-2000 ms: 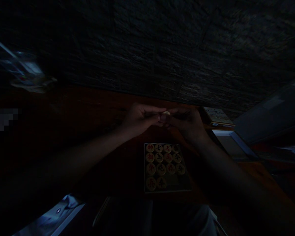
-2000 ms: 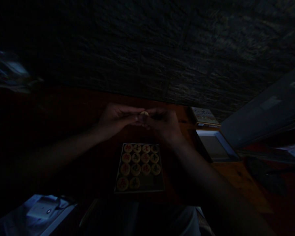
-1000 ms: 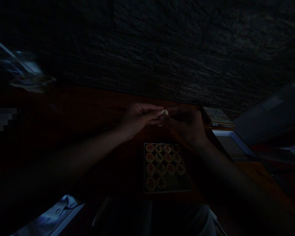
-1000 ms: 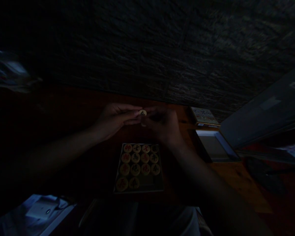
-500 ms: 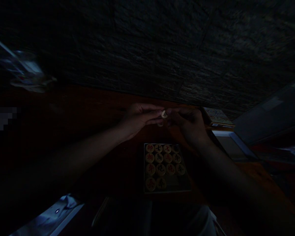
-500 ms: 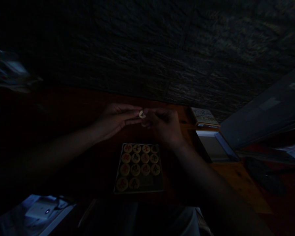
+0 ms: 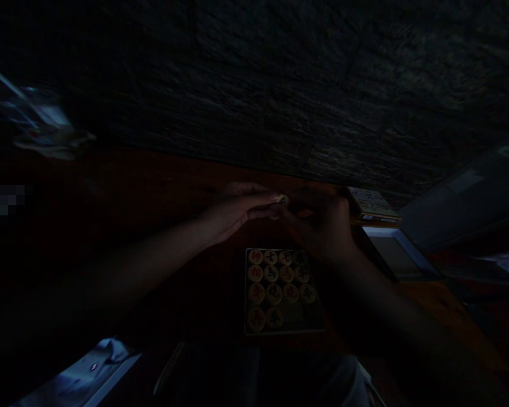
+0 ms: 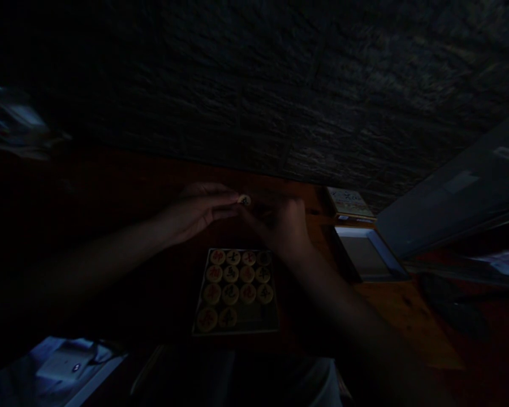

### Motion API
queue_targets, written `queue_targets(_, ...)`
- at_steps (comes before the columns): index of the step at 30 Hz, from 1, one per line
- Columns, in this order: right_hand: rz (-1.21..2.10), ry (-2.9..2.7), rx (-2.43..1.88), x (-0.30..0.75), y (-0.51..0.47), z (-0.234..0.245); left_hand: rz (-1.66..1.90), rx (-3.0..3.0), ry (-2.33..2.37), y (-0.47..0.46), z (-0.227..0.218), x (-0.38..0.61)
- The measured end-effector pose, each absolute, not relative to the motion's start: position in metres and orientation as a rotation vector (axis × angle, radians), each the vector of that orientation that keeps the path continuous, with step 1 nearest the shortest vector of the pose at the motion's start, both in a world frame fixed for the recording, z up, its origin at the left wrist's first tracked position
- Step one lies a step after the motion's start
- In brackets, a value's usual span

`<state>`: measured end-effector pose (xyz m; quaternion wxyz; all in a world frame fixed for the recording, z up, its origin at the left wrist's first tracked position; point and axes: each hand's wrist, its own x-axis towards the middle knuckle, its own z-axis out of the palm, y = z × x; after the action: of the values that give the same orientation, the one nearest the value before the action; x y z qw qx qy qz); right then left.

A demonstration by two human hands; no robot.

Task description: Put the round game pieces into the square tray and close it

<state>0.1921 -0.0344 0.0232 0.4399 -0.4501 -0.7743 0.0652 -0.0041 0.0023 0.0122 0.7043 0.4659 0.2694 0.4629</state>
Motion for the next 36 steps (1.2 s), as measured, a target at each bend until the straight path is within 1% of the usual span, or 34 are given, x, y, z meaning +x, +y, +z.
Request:
queue_targets(4,0.195,-1.935,-1.155,0.189,-0.04,0.028,0.939,1.005,0.559,0.004,0.011,-0.006)
queue_targets(9,0.289,-1.955,-1.083,0.186,-0.045,0.031,0.76,0.977,0.58,0.003,0.013,-0.008)
queue_targets(12,0.314,-1.952,-1.064,0.187,-0.044,0.03,0.79,0.987,0.567,0.003,0.014,-0.007)
queue_targets(16,0.254,-1.922,-1.06,0.189,-0.04,0.028,0.841,1.019,0.529,0.003,0.013,-0.007)
queue_targets(23,0.261,-1.962,-1.027,0.191,-0.039,0.026,0.773,1.01,0.518,0.002,0.015,-0.008)
queue_targets(30,0.362,-1.937,-0.976,0.191,-0.037,0.023,0.705,1.054,0.514,0.003,0.018,-0.013)
queue_targets(36,0.26,-1.978,-0.891,0.191,-0.034,0.023,0.679,1.033,0.524,0.002,0.018,-0.011)
